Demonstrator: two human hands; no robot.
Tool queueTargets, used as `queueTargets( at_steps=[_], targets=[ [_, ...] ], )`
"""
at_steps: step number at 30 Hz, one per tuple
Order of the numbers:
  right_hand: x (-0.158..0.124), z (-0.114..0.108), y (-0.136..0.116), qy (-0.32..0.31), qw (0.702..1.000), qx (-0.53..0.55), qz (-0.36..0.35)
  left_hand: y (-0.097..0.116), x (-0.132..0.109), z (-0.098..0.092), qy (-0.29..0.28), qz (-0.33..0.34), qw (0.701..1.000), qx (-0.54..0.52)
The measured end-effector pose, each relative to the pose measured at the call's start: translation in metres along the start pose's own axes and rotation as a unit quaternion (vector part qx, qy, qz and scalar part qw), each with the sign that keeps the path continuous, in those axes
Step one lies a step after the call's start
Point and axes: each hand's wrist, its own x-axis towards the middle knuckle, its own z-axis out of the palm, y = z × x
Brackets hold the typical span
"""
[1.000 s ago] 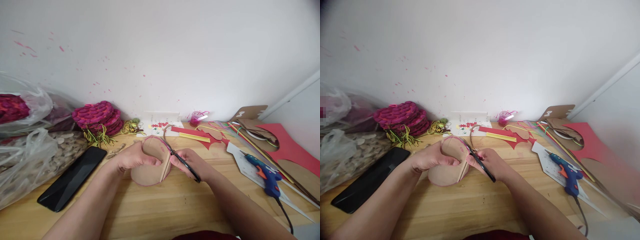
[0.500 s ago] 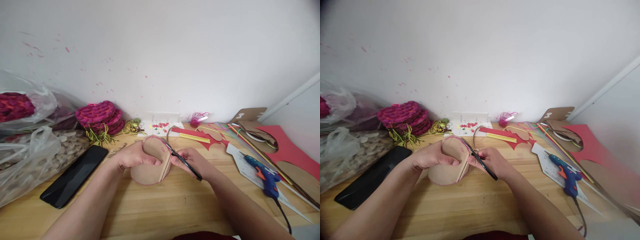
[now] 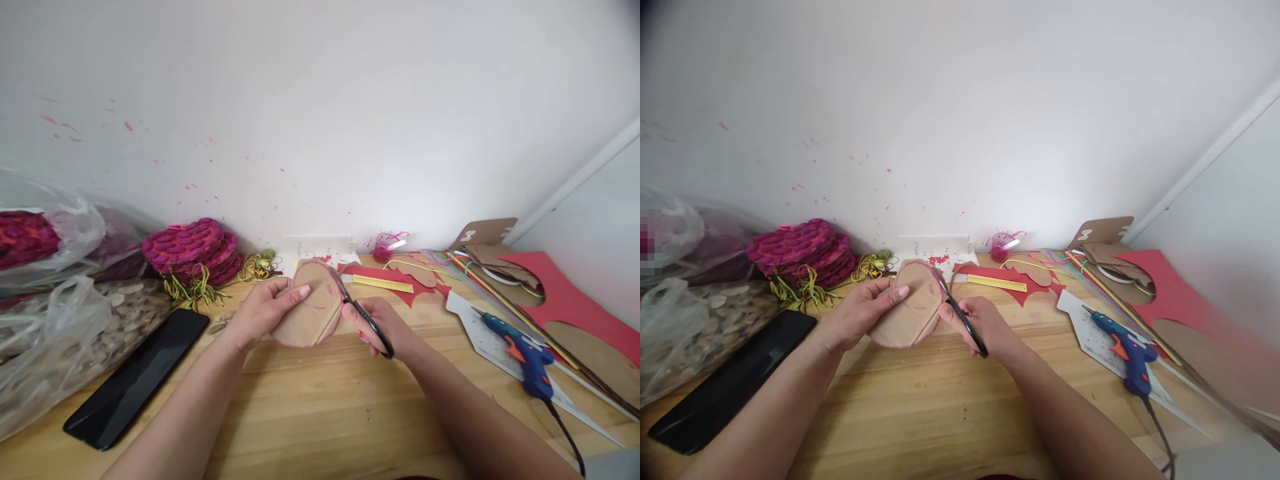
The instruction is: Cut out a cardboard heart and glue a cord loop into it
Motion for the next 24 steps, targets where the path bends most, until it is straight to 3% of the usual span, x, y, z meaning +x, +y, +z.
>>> queueTargets(
  at_steps=[2,10,24],
  targets=[
    [0.0005,-0.0003,-0.0005,-0.02,1.0,-0.012,0.009,-0.0008,0.0002,0.0006,0.001,0.008,1.0,0.01],
    [-0.0051,-0.004,-0.0064,-0.077,0.993,-0.044,-0.078,0.0043,-0.0056,-0.0032,-0.113,-0.001,0.993,0.029],
    [-0.0067,-0.0013,-0.0062,-0.059,0.993,-0.059,-0.08,0.0024,-0.0049,-0.0052,-0.11,-0.024,0.993,0.024]
  ],
)
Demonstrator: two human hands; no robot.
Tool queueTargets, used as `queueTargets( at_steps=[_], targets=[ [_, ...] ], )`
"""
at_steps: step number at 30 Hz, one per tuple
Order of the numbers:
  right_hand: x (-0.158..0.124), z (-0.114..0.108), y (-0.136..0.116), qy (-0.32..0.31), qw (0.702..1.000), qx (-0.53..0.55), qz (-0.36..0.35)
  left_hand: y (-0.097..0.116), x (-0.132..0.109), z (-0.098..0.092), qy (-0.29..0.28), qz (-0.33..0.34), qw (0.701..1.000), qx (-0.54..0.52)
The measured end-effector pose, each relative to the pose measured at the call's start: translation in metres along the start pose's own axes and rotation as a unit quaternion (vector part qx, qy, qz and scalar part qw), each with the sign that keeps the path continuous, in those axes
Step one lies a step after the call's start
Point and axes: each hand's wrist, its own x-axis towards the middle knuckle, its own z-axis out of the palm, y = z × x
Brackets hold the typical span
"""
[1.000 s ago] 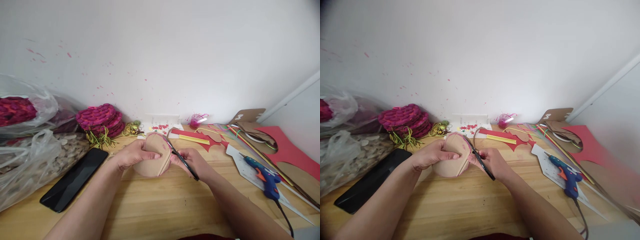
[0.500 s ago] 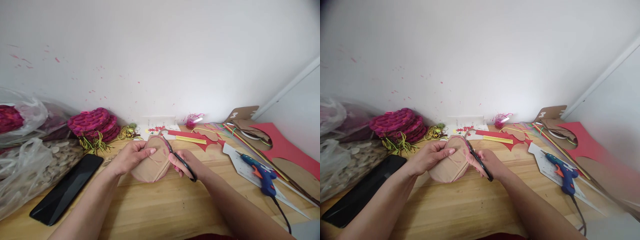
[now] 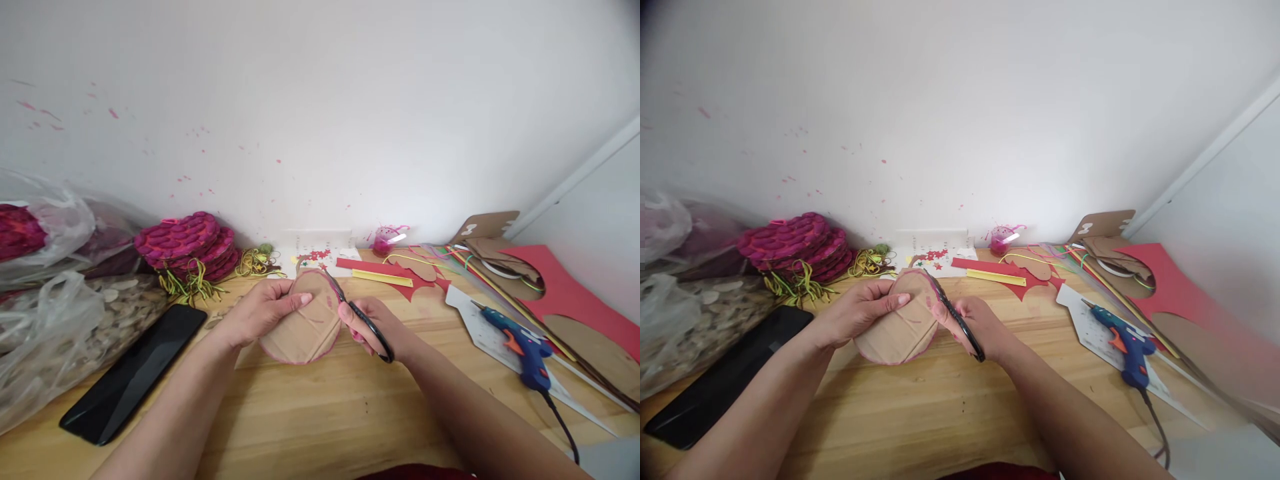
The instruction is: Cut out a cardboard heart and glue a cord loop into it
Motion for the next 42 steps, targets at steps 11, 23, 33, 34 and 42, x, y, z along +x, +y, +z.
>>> queueTargets(
  at_steps=[11,23,33,34,42],
  targets=[
    [-0.001,0.002,-0.007,0.025,0.999,-0.026,-0.013,0.002,-0.001,-0.004,-0.002,-0.002,1.0,0.002],
    [0.001,-0.001,0.002,-0.012,1.0,-0.009,0.015,0.005,-0.006,-0.012,-0.036,0.003,0.999,0.028],
    [0.0,-0.008,0.007,-0.066,0.997,-0.021,-0.038,0.003,-0.005,0.002,-0.094,0.007,0.995,0.004],
    [0.0,-0.008,0.006,-0.067,0.997,-0.024,-0.044,0.003,-0.005,0.001,-0.091,0.003,0.996,0.007],
    [-0.004,-0.006,0.001,-0.047,0.997,-0.047,-0.044,0.006,-0.007,-0.002,-0.092,-0.001,0.995,0.027]
  ],
)
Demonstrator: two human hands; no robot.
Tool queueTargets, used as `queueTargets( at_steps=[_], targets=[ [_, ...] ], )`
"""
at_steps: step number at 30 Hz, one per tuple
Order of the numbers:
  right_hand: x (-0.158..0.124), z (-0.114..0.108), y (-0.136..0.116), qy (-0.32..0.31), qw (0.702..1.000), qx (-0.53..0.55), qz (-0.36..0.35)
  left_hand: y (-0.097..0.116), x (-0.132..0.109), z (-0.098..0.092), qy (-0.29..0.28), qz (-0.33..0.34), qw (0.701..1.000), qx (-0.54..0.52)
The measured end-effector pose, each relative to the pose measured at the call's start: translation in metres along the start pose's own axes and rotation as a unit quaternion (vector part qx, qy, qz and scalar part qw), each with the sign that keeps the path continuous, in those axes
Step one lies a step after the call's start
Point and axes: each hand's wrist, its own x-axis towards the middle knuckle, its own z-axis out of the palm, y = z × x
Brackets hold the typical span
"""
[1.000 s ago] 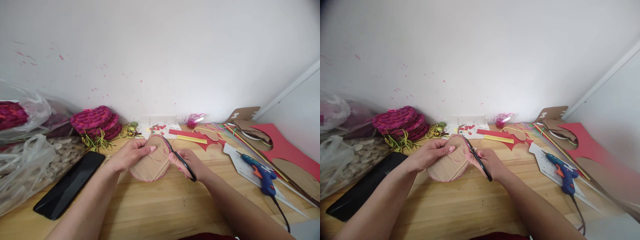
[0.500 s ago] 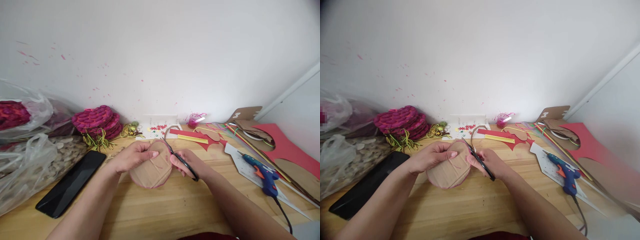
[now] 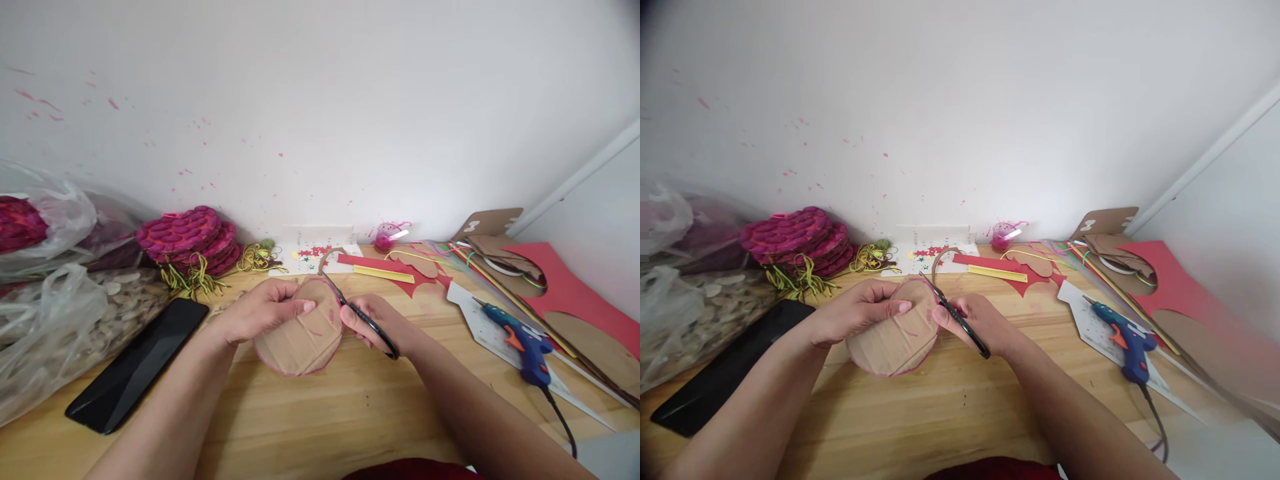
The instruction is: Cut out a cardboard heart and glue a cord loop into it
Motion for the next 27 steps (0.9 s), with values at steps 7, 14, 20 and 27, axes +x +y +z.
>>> queueTargets(
  at_steps=[7,14,20,27],
  targets=[
    [0.0,-0.001,-0.003,0.0,1.0,-0.003,-0.012,0.003,-0.003,-0.002,-0.008,0.007,1.0,0.015],
    [0.0,0.0,-0.001,0.007,1.0,-0.004,-0.031,0.007,-0.006,-0.004,-0.005,0.007,0.999,0.035],
    [0.001,0.003,0.001,0.018,0.999,-0.007,-0.041,0.009,-0.007,-0.007,-0.009,0.023,0.999,0.049],
    [0.001,0.001,0.001,0.015,1.0,0.003,-0.025,0.01,-0.009,-0.007,0.001,0.037,0.996,0.075]
  ],
)
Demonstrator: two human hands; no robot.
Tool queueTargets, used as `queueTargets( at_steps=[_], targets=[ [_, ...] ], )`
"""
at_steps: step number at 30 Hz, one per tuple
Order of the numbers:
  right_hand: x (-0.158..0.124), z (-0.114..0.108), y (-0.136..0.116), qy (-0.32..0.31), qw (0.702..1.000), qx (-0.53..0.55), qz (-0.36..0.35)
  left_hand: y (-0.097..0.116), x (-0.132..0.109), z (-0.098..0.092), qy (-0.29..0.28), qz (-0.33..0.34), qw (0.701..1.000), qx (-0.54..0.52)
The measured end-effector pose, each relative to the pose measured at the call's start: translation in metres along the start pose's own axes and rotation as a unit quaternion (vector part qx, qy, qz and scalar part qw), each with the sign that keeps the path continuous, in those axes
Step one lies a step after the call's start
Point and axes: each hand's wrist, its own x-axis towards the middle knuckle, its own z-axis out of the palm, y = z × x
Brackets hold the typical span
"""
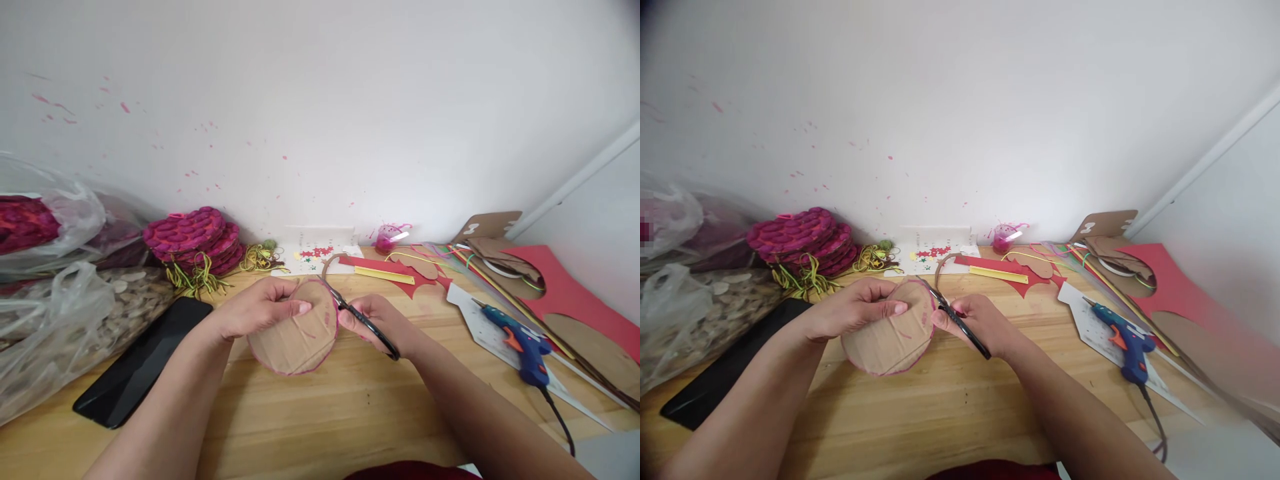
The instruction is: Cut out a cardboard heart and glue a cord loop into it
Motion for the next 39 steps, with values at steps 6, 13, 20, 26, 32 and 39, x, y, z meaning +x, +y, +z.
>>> queueTargets(
  at_steps=[6,13,20,26,32,39],
  targets=[
    [0.005,0.004,0.003,0.074,0.991,0.083,0.081,-0.013,0.008,-0.003,0.148,-0.009,0.983,-0.111],
    [0.017,0.01,0.006,0.211,0.952,0.176,0.132,-0.015,0.034,0.037,0.329,0.033,0.832,-0.446],
    [0.015,0.022,0.019,0.18,0.965,0.172,0.08,-0.011,0.04,0.079,0.405,0.06,0.795,-0.447],
    [0.012,0.016,0.006,0.152,0.971,0.178,0.054,-0.013,0.038,0.069,0.407,0.039,0.83,-0.379],
    [0.008,0.014,0.004,0.145,0.971,0.188,0.039,-0.016,0.033,0.065,0.382,0.041,0.854,-0.35],
    [0.008,0.016,0.008,0.131,0.966,0.221,0.017,-0.017,0.032,0.059,0.38,0.045,0.862,-0.332]
  ],
)
